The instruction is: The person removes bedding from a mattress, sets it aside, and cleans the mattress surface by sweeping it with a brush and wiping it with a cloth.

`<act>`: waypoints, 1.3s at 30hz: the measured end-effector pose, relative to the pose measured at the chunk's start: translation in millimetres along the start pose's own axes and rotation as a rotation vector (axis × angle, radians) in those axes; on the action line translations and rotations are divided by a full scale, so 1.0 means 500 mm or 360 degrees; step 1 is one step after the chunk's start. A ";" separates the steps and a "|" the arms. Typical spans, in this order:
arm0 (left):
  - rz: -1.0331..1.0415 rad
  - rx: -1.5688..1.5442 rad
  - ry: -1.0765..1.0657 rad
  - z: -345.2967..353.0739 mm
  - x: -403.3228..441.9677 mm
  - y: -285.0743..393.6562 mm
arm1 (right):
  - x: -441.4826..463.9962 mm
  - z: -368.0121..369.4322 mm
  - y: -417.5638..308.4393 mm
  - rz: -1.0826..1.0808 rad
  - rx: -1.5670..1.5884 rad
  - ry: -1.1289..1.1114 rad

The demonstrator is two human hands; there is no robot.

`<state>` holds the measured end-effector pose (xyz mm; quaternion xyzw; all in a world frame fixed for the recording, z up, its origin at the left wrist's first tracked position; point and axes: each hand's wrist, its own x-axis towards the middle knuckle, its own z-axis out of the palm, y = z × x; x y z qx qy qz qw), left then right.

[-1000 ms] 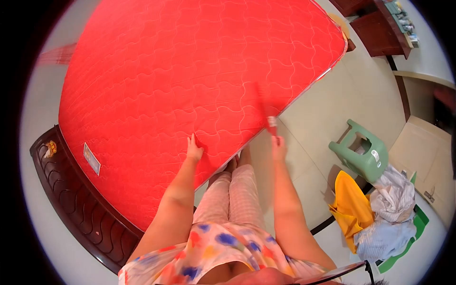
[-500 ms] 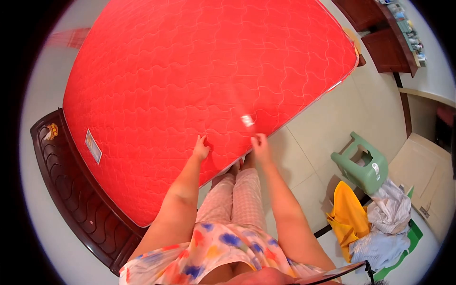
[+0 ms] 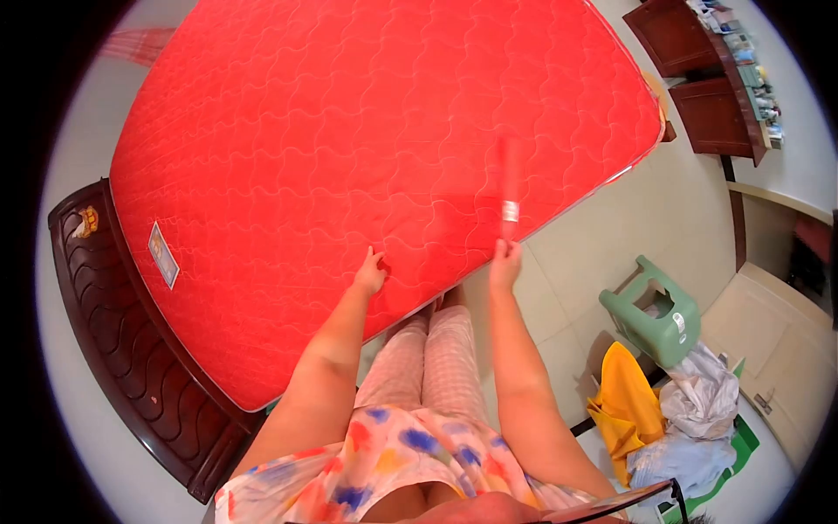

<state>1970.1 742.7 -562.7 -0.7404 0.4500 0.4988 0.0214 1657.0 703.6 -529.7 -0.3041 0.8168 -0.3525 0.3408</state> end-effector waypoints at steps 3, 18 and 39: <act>-0.0128 0.0050 -0.0061 -0.014 -0.008 0.052 | 0.060 -0.084 0.051 0.0358 0.0211 0.0579; 0.0159 0.0188 0.0158 0.021 0.110 0.259 | 0.111 -0.074 -0.078 -0.0300 -0.0284 -0.0671; -0.0451 0.0328 -0.0030 0.319 0.214 0.732 | 0.783 -0.487 0.087 0.0299 0.0045 0.0710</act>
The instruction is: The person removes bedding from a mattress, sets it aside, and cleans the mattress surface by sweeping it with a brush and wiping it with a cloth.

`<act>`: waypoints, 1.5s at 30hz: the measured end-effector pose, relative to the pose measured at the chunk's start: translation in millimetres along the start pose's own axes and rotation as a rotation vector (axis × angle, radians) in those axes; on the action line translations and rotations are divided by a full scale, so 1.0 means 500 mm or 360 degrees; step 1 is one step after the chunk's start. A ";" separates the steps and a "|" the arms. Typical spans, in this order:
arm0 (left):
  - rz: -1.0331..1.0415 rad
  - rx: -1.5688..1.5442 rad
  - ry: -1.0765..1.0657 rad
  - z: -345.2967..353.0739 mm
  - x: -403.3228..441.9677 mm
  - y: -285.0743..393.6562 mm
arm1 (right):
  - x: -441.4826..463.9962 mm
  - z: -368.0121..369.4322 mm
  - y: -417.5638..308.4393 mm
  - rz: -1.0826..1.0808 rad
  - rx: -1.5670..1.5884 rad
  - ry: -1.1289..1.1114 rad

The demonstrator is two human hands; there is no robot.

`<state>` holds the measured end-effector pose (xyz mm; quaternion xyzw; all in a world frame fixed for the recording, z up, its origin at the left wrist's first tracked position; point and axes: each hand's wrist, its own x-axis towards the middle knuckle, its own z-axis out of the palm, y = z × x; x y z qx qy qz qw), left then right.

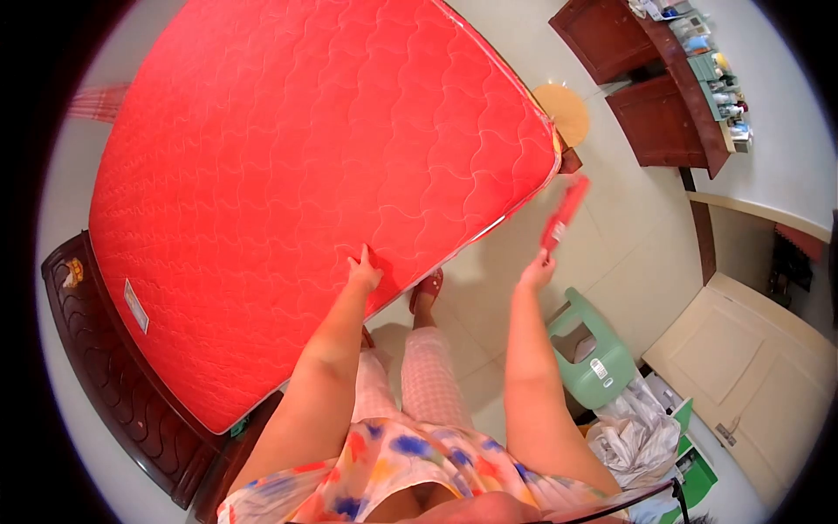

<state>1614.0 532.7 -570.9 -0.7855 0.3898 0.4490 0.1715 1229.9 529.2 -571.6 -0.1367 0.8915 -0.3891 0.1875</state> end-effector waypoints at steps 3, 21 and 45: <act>0.0165 -0.0127 0.0029 -0.004 -0.003 0.003 | 0.029 -0.018 0.013 0.0335 0.0281 0.0218; 0.0018 -0.0200 0.0124 -0.148 0.012 -0.100 | -0.396 0.277 -0.337 -0.1756 -0.1149 -0.2233; -0.0327 -0.0393 0.0013 -0.327 0.055 -0.239 | -0.590 0.667 -0.510 -0.1469 -0.0392 -0.1915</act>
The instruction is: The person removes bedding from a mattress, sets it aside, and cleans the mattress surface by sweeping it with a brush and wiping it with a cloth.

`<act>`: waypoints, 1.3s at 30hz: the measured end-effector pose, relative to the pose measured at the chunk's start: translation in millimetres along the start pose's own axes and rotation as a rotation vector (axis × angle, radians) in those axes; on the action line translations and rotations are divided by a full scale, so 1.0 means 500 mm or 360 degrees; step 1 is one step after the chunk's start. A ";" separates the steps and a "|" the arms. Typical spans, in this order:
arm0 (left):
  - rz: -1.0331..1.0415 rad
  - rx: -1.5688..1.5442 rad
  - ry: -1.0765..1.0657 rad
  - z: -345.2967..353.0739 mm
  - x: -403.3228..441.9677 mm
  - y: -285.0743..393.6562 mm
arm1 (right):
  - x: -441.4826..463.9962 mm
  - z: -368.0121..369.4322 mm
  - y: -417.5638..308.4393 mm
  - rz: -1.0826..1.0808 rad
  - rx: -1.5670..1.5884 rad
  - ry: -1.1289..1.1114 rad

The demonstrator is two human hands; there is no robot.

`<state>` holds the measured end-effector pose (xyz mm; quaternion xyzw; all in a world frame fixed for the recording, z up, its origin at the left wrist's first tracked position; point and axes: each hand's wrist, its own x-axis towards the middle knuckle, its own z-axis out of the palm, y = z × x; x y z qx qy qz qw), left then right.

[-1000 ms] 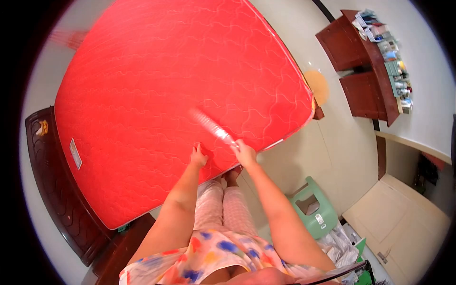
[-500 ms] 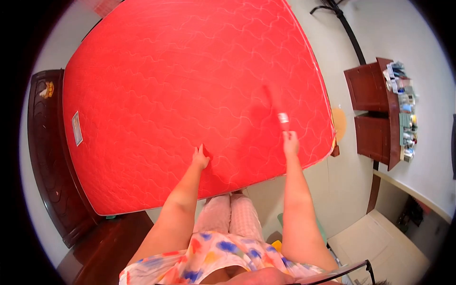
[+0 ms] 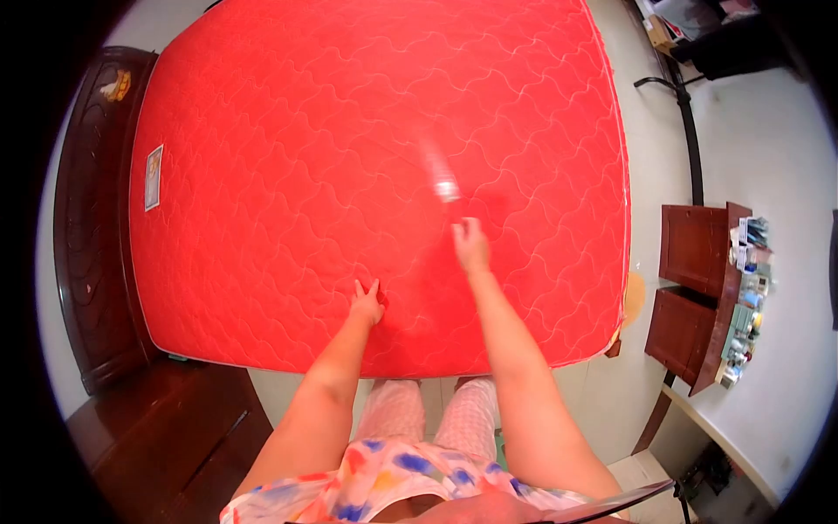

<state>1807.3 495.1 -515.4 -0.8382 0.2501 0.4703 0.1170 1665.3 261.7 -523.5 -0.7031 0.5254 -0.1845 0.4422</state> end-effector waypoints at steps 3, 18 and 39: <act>0.0063 -0.0066 0.0039 0.021 0.001 0.036 | 0.022 0.057 -0.104 -0.0324 -0.0401 -0.0670; 0.0403 0.0251 0.0007 0.199 -0.096 0.612 | 0.239 -0.450 0.338 0.0158 -0.0103 0.0193; 0.0211 0.0239 -0.0156 0.187 -0.084 0.656 | -0.012 -0.442 0.307 -0.0017 -0.0257 -0.0598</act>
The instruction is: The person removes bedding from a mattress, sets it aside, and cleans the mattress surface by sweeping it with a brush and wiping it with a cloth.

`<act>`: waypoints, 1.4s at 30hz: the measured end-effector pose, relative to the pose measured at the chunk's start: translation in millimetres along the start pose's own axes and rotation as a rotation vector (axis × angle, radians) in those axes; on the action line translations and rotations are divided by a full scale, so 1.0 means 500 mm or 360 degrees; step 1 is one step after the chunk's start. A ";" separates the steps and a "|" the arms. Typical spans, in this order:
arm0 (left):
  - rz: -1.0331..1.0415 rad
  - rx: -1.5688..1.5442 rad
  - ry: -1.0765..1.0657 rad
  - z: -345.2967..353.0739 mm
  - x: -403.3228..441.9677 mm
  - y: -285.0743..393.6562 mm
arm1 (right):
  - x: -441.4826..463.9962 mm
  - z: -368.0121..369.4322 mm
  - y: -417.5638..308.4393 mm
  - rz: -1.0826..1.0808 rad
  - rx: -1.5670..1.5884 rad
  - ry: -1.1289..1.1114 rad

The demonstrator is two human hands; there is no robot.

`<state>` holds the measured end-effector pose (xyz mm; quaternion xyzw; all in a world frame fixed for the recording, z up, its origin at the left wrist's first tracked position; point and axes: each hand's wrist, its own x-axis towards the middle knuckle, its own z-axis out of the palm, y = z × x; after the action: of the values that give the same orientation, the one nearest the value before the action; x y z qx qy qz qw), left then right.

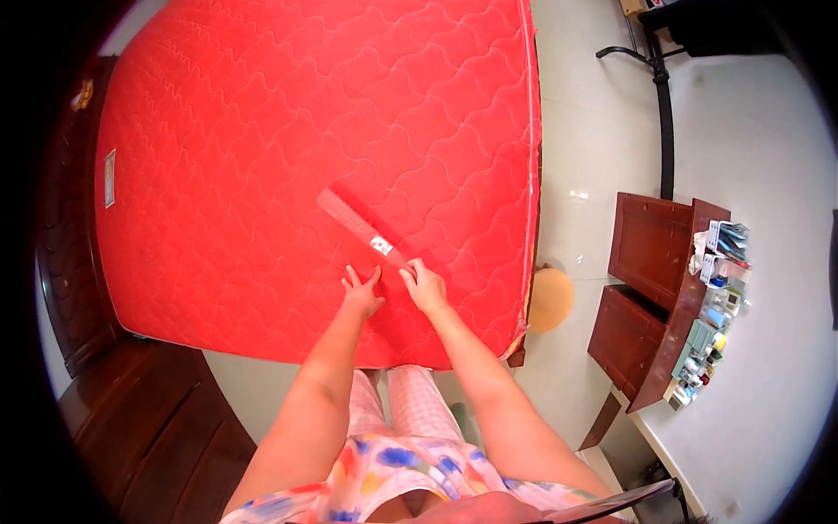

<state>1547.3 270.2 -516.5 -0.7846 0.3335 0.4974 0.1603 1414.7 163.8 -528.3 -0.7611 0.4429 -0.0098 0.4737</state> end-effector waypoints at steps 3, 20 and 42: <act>-0.0014 0.0022 0.0007 -0.003 -0.008 0.006 | -0.026 -0.038 0.046 0.0274 -0.0096 -0.0027; 0.0014 -0.0113 0.0201 0.035 -0.012 -0.017 | -0.328 -0.170 0.317 0.0873 0.0465 0.1661; 0.0100 -0.0318 0.0084 0.544 -0.256 -0.238 | -0.648 -0.042 0.453 0.0790 0.0088 0.1417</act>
<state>1409.2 561.7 -536.0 -0.7987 0.3107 0.5122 0.0568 1058.1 334.0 -551.0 -0.5421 0.7689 -0.2321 0.2471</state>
